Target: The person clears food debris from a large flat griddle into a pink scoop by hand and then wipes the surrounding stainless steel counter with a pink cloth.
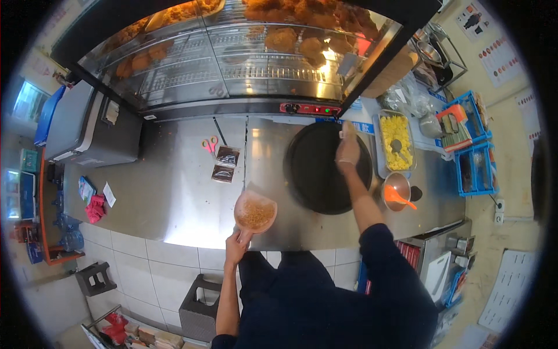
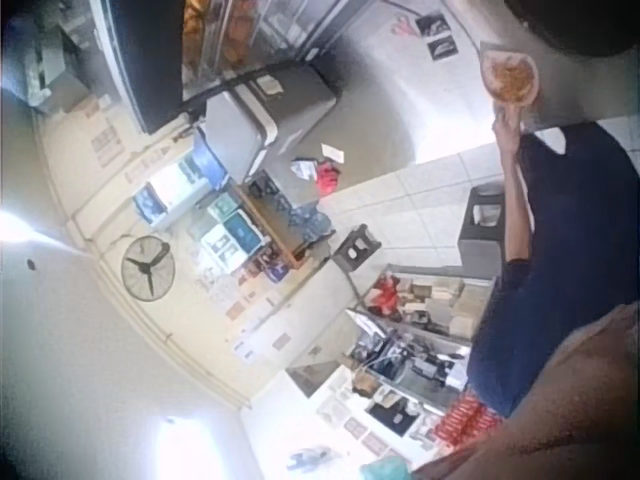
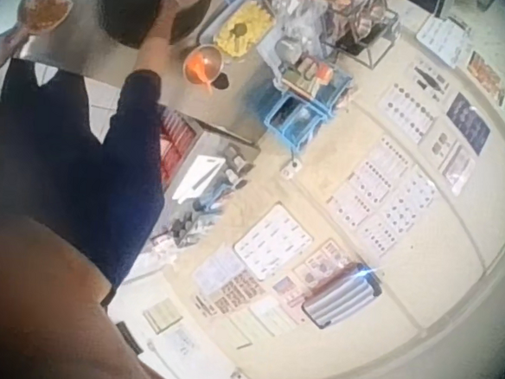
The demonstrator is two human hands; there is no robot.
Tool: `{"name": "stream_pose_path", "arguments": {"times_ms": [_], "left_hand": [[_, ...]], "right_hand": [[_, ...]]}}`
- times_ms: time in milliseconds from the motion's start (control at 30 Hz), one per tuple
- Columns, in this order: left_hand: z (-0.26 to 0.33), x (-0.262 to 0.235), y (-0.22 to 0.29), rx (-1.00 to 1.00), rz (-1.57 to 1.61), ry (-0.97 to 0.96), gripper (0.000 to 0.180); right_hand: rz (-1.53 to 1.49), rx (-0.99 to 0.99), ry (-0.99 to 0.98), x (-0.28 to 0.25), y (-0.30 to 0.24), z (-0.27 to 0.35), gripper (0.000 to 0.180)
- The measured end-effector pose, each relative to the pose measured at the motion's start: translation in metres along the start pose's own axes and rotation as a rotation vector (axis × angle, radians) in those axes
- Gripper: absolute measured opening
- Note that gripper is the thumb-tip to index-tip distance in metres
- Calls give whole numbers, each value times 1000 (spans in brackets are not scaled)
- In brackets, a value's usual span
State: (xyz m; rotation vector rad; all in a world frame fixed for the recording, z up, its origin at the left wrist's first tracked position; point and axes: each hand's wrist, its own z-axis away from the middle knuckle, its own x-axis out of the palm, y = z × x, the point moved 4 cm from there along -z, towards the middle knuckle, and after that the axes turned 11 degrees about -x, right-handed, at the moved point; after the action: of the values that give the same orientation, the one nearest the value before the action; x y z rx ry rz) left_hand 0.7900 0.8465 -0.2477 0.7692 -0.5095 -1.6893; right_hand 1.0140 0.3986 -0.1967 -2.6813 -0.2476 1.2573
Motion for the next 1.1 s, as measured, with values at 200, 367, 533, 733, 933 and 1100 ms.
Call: {"name": "stream_pose_path", "arguments": {"times_ms": [200, 367, 533, 733, 933, 1100], "left_hand": [[-10, -28, -24, 17, -44, 30, 37], [-38, -7, -4, 48, -149, -72, 41], [-64, 1, -2, 133, -115, -85, 43], [-51, -22, 34, 122, -165, -217, 43], [-47, -61, 29, -28, -259, -241, 35], [-54, -80, 25, -17, -232, -295, 35]], "right_hand": [[-259, -116, -586, 34, -131, -6, 43], [-725, -175, -863, -15, -161, 66, 36], [-789, -358, -777, -55, -169, 75, 32], [194, 272, -384, -53, 23, 36, 22], [-5, 225, 174, 4, -24, -9, 27], [-356, -85, -476, 5, -150, -10, 52]]}}
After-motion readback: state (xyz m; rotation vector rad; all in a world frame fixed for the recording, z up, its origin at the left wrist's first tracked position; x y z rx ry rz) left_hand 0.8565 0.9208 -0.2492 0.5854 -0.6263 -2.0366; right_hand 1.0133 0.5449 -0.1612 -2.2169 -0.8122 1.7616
